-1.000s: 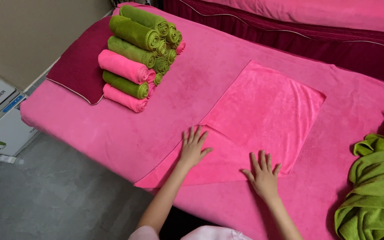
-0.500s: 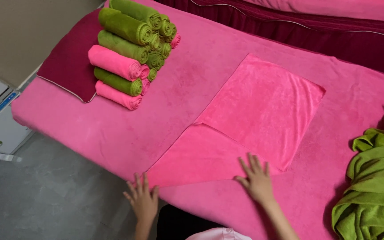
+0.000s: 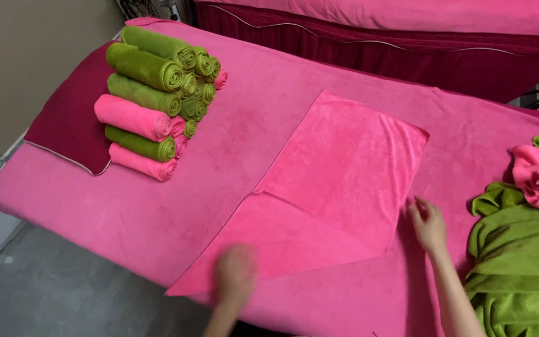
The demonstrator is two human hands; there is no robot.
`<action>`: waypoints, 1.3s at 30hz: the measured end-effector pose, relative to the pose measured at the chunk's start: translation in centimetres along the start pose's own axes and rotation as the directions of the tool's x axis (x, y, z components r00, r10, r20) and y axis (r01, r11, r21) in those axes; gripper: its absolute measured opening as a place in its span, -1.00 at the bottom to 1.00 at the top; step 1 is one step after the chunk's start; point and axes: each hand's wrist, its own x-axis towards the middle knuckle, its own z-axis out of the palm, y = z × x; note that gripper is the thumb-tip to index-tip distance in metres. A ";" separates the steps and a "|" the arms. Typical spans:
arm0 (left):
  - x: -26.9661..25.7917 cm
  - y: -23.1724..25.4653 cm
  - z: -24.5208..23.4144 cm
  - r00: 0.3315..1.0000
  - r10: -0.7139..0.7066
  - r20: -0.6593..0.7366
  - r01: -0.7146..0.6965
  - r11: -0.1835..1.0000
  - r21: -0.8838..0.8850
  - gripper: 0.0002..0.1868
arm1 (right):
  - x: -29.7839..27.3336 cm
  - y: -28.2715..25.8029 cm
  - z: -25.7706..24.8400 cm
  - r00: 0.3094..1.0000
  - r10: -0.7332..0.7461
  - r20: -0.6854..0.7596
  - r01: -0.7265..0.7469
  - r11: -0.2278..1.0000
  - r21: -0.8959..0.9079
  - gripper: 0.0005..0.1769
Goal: Folding and rolling a pink towel into a decorative cylinder on a massage table.
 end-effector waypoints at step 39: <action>8.1 -0.7 11.4 0.928 -0.178 0.329 0.269 0.928 -0.257 -0.84 | 39.8 -14.6 17.0 0.958 0.288 -0.004 -0.263 0.880 0.396 -0.82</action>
